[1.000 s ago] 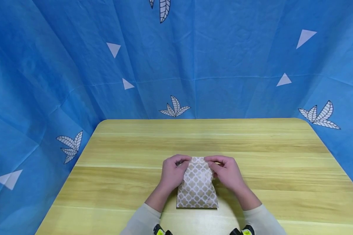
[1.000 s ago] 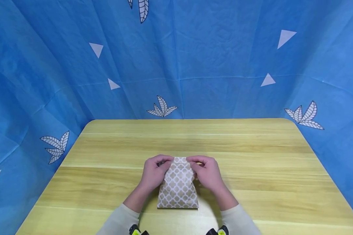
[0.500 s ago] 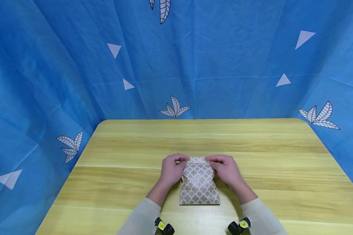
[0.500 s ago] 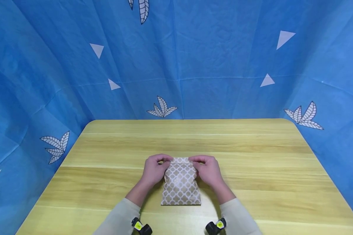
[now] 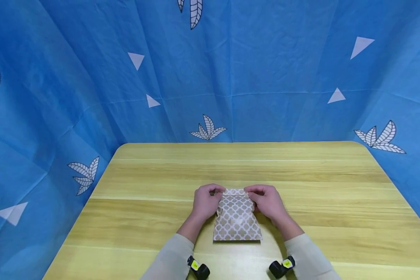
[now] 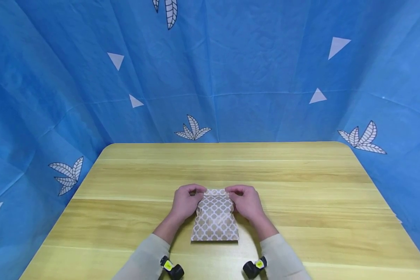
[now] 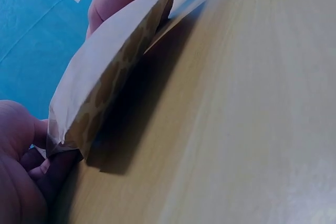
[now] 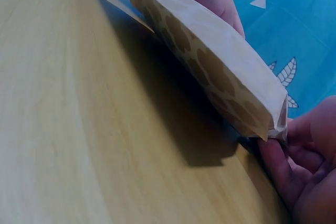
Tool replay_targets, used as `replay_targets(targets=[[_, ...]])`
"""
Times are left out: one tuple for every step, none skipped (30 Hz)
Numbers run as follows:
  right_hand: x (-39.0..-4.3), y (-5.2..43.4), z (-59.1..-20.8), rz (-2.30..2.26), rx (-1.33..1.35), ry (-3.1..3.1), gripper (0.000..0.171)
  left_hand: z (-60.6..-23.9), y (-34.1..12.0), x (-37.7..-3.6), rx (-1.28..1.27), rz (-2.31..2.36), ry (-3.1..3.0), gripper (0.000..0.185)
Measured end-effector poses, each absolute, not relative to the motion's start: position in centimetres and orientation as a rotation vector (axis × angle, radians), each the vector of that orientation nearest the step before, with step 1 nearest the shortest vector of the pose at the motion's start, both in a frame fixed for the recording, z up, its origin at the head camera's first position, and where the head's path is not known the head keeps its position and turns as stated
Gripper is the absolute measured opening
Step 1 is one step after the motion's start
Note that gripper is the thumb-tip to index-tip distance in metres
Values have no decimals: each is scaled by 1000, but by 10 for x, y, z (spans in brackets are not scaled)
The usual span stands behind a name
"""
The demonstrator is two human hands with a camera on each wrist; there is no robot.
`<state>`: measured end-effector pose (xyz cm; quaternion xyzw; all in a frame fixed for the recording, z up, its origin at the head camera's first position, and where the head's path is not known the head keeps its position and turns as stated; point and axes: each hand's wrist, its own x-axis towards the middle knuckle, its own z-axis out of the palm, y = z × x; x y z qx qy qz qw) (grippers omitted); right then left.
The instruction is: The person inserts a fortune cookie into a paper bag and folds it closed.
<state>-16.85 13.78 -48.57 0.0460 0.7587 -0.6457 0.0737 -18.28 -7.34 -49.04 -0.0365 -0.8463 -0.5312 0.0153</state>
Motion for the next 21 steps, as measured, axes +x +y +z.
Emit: replay_targets(targets=[[-169, 138, -485, -1936, 133, 2283, 19, -490, -73, -183, -107, -1645, -2638, 19], [-169, 138, -485, -1937, 139, 2282, 19, -490, -72, -183, -100, -1642, -2641, 19], [-169, 138, -485, -1938, 146, 2280, 19, -490, -72, -183, -95, -1638, -2645, 19], [-170, 137, -485, -1939, 153, 2280, 19, -490, -72, -184, -92, -1631, -2650, 19], [-170, 137, -485, -1938, 161, 2281, 19, -489, -72, -184, -89, -1630, -2653, 19], [-170, 137, -485, -1936, 167, 2284, 19, -489, -71, -184, -87, -1629, -2657, 19], [-171, 136, -486, -1931, 173, 2290, 19, -489, -71, -184, -82, -1628, -2662, 19], [-171, 136, -486, -1930, 190, 2292, 19, -489, -71, -185, -77, -1625, -2668, 20], [-172, 135, -486, -1928, 200, 2293, 19, -489, -71, -185, -74, -1624, -2675, 20], [-172, 135, -486, -1927, 206, 2296, 19, -488, -71, -185, -66, -1628, -2682, 20], [-172, 135, -486, -1924, 212, 2300, 19, -488, -71, -185, -57, -1636, -2688, 21], [-172, 135, -486, -1921, 216, 2304, 19, -488, -71, -186, -47, -1638, -2696, 21], [-173, 135, -486, -1919, 220, 2305, 19, -488, -71, -186, -38, -1639, -2704, 21], [-173, 134, -486, -1918, 223, 2303, 19, -488, -71, -186, -30, -1642, -2712, 22], [-173, 134, -485, -1914, 227, 2304, 19, -488, -71, -186, -25, -1647, -2719, 22], [-173, 134, -485, -1907, 227, 2309, 19, -488, -71, -186, -23, -1648, -2726, 22], [-174, 134, -485, -1901, 229, 2312, 18, -488, -71, -186, -27, -1645, -2732, 22], [-174, 134, -484, -1893, 228, 2315, 18, -487, -71, -186, -35, -1640, -2739, 22], [-174, 134, -483, -1886, 226, 2319, 18, -487, -71, -187, -54, -1633, -2745, 22], [-174, 135, -483, -1880, 219, 2321, 17, -486, -72, -187, -69, -1625, -2752, 23], [-174, 135, -482, -1875, 212, 2321, 17, -486, -72, -187, -87, -1620, -2756, 23]])
